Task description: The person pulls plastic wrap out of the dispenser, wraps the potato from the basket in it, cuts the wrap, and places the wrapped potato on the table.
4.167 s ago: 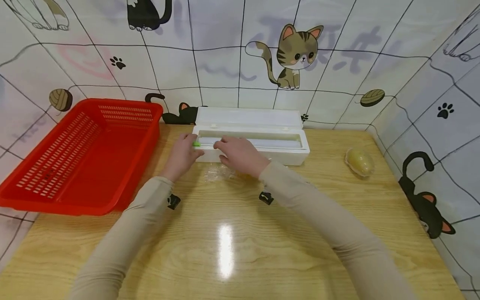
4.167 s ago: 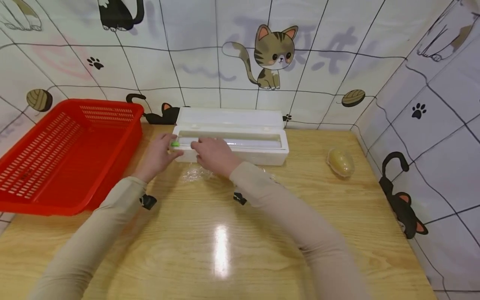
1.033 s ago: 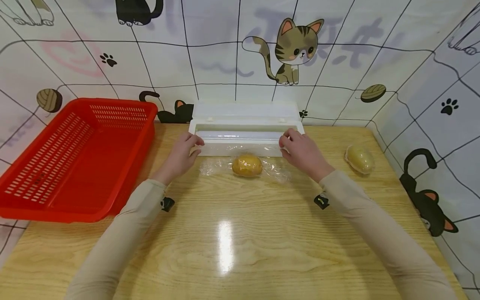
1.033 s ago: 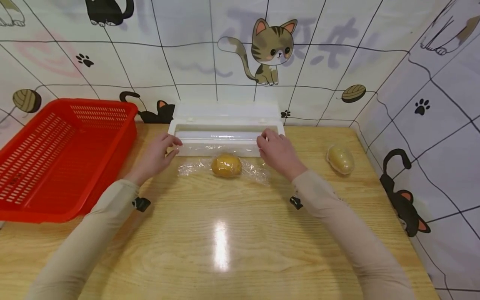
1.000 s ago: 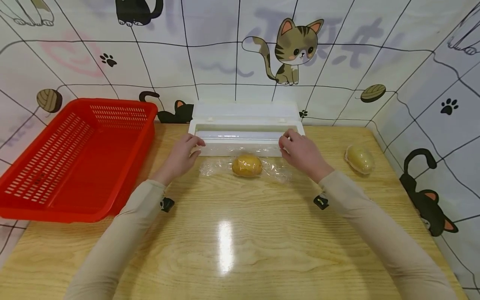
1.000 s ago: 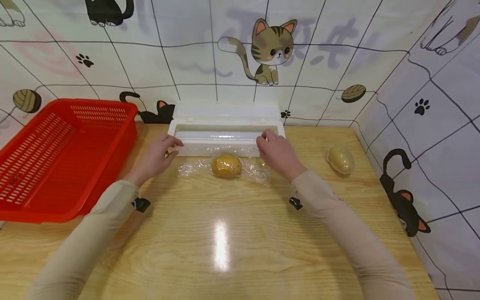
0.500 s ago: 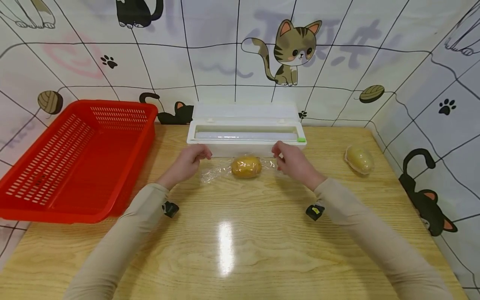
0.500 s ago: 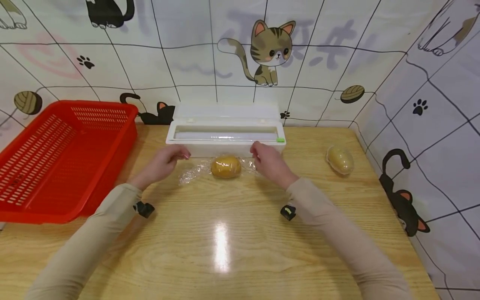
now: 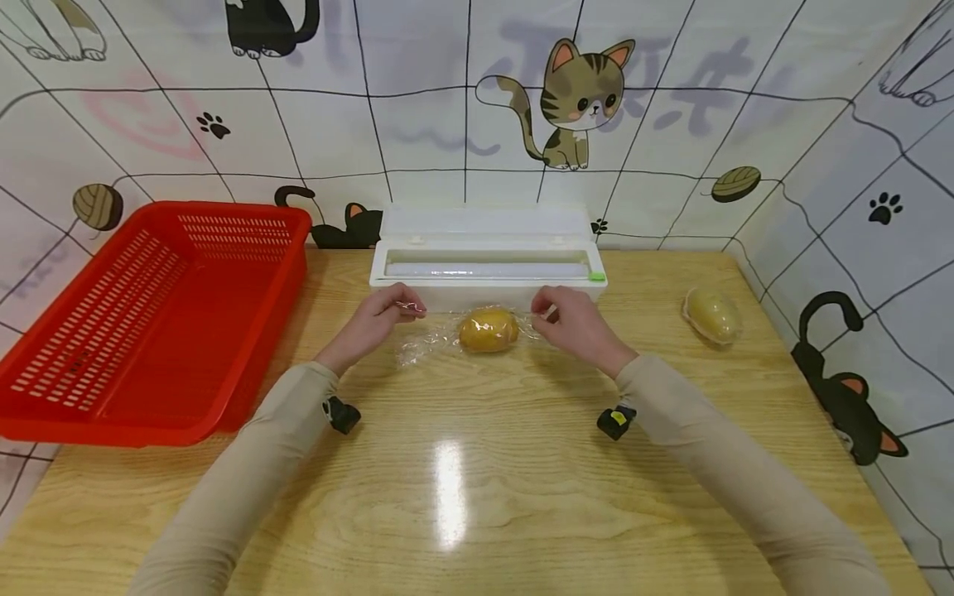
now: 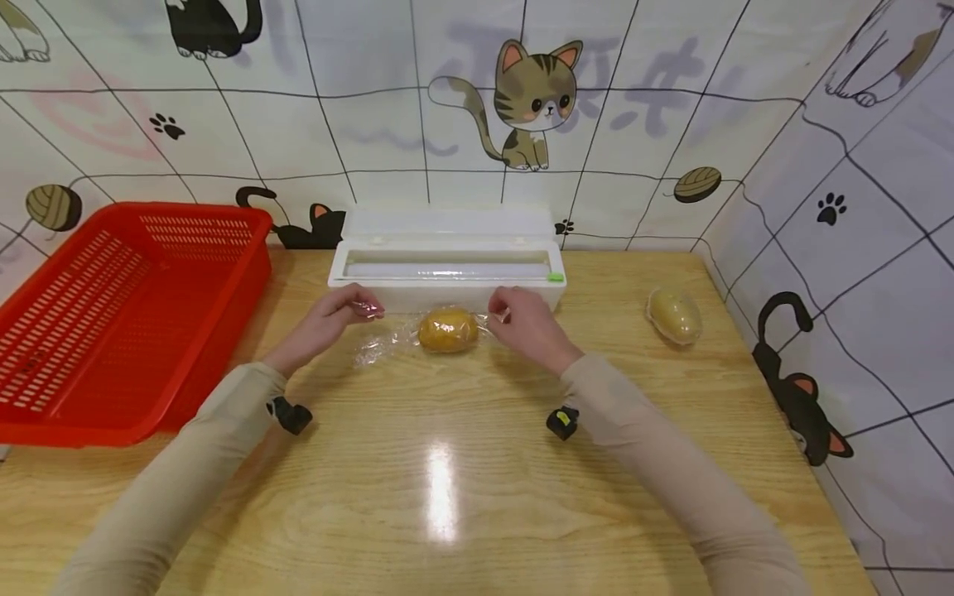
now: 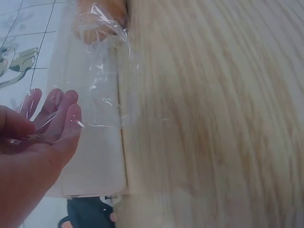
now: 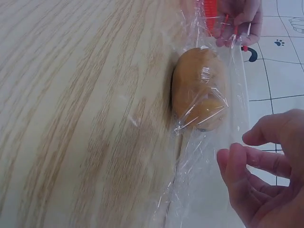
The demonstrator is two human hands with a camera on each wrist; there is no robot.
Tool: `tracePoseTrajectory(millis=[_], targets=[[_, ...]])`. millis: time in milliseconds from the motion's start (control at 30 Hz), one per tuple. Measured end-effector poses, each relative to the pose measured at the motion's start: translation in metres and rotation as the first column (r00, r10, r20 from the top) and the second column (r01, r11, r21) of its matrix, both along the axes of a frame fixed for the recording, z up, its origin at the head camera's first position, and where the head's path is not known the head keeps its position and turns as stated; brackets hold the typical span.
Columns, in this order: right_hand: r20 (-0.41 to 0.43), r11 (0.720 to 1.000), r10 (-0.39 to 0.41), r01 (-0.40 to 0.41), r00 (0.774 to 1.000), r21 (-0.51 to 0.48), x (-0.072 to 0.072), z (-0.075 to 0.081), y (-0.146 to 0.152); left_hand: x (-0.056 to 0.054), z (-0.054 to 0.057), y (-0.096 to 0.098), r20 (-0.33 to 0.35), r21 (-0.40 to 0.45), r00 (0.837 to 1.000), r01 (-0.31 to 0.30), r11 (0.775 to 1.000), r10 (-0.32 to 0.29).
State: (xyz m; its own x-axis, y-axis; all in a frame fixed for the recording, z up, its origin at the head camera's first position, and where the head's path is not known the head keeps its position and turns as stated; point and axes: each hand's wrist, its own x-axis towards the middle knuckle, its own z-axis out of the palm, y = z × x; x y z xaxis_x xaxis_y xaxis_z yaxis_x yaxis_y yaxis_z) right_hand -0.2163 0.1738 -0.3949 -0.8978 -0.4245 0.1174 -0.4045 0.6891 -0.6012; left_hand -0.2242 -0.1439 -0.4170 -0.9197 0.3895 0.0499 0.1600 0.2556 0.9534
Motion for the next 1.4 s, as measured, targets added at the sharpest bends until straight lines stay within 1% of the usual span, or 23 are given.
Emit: tracePoseTrajectory(millis=[100, 200, 300, 433, 533, 667, 733, 800, 900, 1000, 1067, 1133, 1233, 1400], targets=[[0.019, 0.999, -0.039, 0.039, 0.999, -0.035, -0.002, 0.0, -0.003, -0.001, 0.001, 0.0, 0.101, 0.075, 0.995, -0.019, 0.997, 0.012], [0.045, 0.994, -0.086, 0.089, 0.995, -0.07, -0.005, -0.001, -0.006, -0.002, 0.004, 0.001, 0.2, 0.155, 0.98, -0.05, 0.987, 0.018], [0.053, 0.988, -0.123, 0.127, 0.991, -0.083, -0.009, 0.001, -0.008, -0.004, 0.006, 0.001, 0.265, 0.19, 0.964, -0.081, 0.978, 0.028], [0.064, 0.982, -0.155, 0.161, 0.986, -0.1, -0.014, 0.003, -0.011, -0.006, 0.006, 0.001, 0.326, 0.23, 0.944, -0.126, 0.965, 0.046], [0.084, 0.976, -0.181, 0.19, 0.98, -0.106, -0.017, 0.005, -0.013, -0.008, 0.005, 0.001, 0.359, 0.29, 0.932, -0.159, 0.944, 0.047], [0.103, 0.971, -0.211, 0.22, 0.972, -0.091, -0.02, 0.006, -0.014, -0.009, 0.003, -0.001, 0.382, 0.356, 0.924, -0.178, 0.918, 0.031], [0.111, 0.97, -0.218, 0.228, 0.97, -0.087, -0.02, 0.006, -0.015, -0.009, 0.002, -0.003, 0.39, 0.369, 0.921, -0.178, 0.912, 0.022], [0.115, 0.969, -0.223, 0.233, 0.968, -0.085, -0.021, 0.006, -0.015, -0.009, 0.002, -0.005, 0.394, 0.373, 0.919, -0.165, 0.913, 0.005], [0.116, 0.968, -0.226, 0.237, 0.967, -0.085, -0.021, 0.006, -0.015, -0.008, 0.001, -0.009, 0.402, 0.389, 0.915, -0.13, 0.912, -0.041], [0.11, 0.968, -0.232, 0.241, 0.966, -0.076, -0.022, 0.006, -0.015, -0.009, 0.0, -0.013, 0.425, 0.436, 0.899, -0.097, 0.895, -0.109], [0.103, 0.968, -0.237, 0.244, 0.966, -0.064, -0.022, 0.007, -0.014, -0.01, -0.001, -0.015, 0.437, 0.471, 0.888, -0.088, 0.878, -0.145], [0.099, 0.967, -0.242, 0.249, 0.965, -0.055, -0.022, 0.007, -0.015, -0.011, -0.002, -0.017, 0.437, 0.497, 0.882, -0.073, 0.865, -0.177], [0.104, 0.966, -0.248, 0.255, 0.963, -0.053, -0.022, 0.008, -0.015, -0.012, -0.005, -0.02, 0.415, 0.503, 0.886, -0.035, 0.863, -0.207], [0.134, 0.964, -0.248, 0.258, 0.96, -0.062, -0.021, 0.009, -0.014, -0.013, -0.006, -0.022, 0.371, 0.48, 0.895, 0.042, 0.876, -0.246]])
